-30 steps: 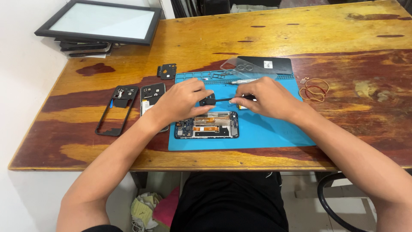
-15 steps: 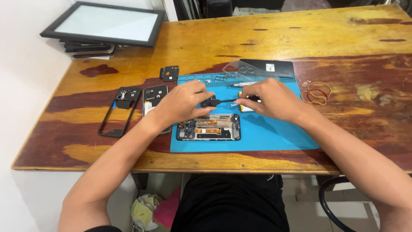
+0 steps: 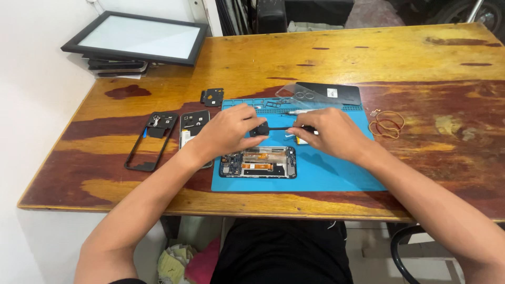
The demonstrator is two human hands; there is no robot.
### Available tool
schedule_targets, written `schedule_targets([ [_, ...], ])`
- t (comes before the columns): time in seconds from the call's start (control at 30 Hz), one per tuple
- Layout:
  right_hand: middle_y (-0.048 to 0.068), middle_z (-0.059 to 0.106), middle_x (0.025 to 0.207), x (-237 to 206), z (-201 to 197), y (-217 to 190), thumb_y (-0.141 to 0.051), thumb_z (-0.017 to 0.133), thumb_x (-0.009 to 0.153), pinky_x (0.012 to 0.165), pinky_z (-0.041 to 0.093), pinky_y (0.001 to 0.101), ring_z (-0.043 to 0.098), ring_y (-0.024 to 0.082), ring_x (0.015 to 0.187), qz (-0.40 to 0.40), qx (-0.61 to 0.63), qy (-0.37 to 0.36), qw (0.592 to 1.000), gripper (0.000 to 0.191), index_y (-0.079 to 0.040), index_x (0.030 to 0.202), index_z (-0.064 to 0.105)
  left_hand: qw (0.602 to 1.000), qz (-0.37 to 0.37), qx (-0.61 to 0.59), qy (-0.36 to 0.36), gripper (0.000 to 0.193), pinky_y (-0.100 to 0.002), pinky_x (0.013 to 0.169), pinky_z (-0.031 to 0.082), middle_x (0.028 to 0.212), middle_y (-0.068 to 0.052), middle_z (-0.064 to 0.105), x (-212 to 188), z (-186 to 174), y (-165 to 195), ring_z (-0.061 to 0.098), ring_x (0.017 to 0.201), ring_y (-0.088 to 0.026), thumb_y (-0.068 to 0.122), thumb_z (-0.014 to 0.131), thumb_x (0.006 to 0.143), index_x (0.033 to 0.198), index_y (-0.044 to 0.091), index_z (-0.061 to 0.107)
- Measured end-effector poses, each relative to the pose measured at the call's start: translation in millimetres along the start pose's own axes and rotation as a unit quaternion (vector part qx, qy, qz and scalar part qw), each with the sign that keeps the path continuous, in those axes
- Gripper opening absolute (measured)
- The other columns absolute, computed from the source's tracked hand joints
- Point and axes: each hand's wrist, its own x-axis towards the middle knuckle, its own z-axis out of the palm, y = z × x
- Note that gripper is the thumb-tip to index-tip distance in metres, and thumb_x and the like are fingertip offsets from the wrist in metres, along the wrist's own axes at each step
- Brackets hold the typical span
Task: The person uses a spoon to scrape residue from a camera module, then places the module aside. They install a battery into the phone chassis, connect the ribbon cable, and close the device. Finally, they wipe the screen with the spoon.
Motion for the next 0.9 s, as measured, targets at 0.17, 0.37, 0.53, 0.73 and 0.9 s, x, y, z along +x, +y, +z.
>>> schedule_targets([
  [0.17,0.013,0.072,0.077,-2,10,-6,-0.028,0.076,0.091,0.058,0.051,0.0441,0.067,0.036,0.067,-0.016,0.005,0.002,1.0,0.022,-0.007,0.089,0.075,1.0,0.016,-0.002,-0.006,0.035,-0.041,0.078,0.054,0.09,-0.011,0.062,2,6,3,0.062,0.089,-0.03,0.026,0.083,0.085,0.106,0.001,0.072],
  [0.37,0.013,0.073,0.077,-1,-2,4,-0.029,0.075,0.09,0.057,0.051,0.0458,0.068,0.035,0.067,-0.006,-0.022,0.015,1.0,0.022,-0.007,0.088,0.074,1.0,0.003,0.01,0.005,0.035,-0.041,0.079,0.054,0.093,-0.01,0.063,1,2,0,0.063,0.092,-0.029,0.026,0.082,0.086,0.107,0.001,0.071],
  [0.53,0.013,0.072,0.075,-3,2,-2,-0.03,0.076,0.091,0.058,0.052,0.0459,0.068,0.036,0.067,0.012,-0.021,-0.001,1.0,0.022,-0.008,0.089,0.075,1.0,-0.016,0.006,0.0,0.034,-0.041,0.078,0.054,0.092,-0.01,0.063,1,2,3,0.063,0.091,-0.029,0.026,0.083,0.086,0.107,0.001,0.072],
  [0.73,0.012,0.074,0.077,-1,-10,4,-0.031,0.076,0.09,0.058,0.053,0.0437,0.069,0.033,0.064,0.022,-0.036,0.011,0.999,0.021,-0.01,0.09,0.078,0.999,-0.014,0.023,0.019,0.036,-0.041,0.08,0.055,0.096,-0.01,0.065,2,-3,1,0.064,0.093,-0.03,0.025,0.083,0.085,0.11,0.001,0.071],
  [0.9,0.012,0.074,0.078,-2,0,1,-0.032,0.076,0.09,0.059,0.052,0.0439,0.069,0.034,0.067,-0.023,-0.038,0.018,0.999,0.024,-0.008,0.088,0.075,1.0,-0.005,0.02,0.014,0.036,-0.041,0.081,0.055,0.097,-0.012,0.064,1,1,5,0.064,0.095,-0.031,0.024,0.082,0.088,0.112,0.0,0.07],
])
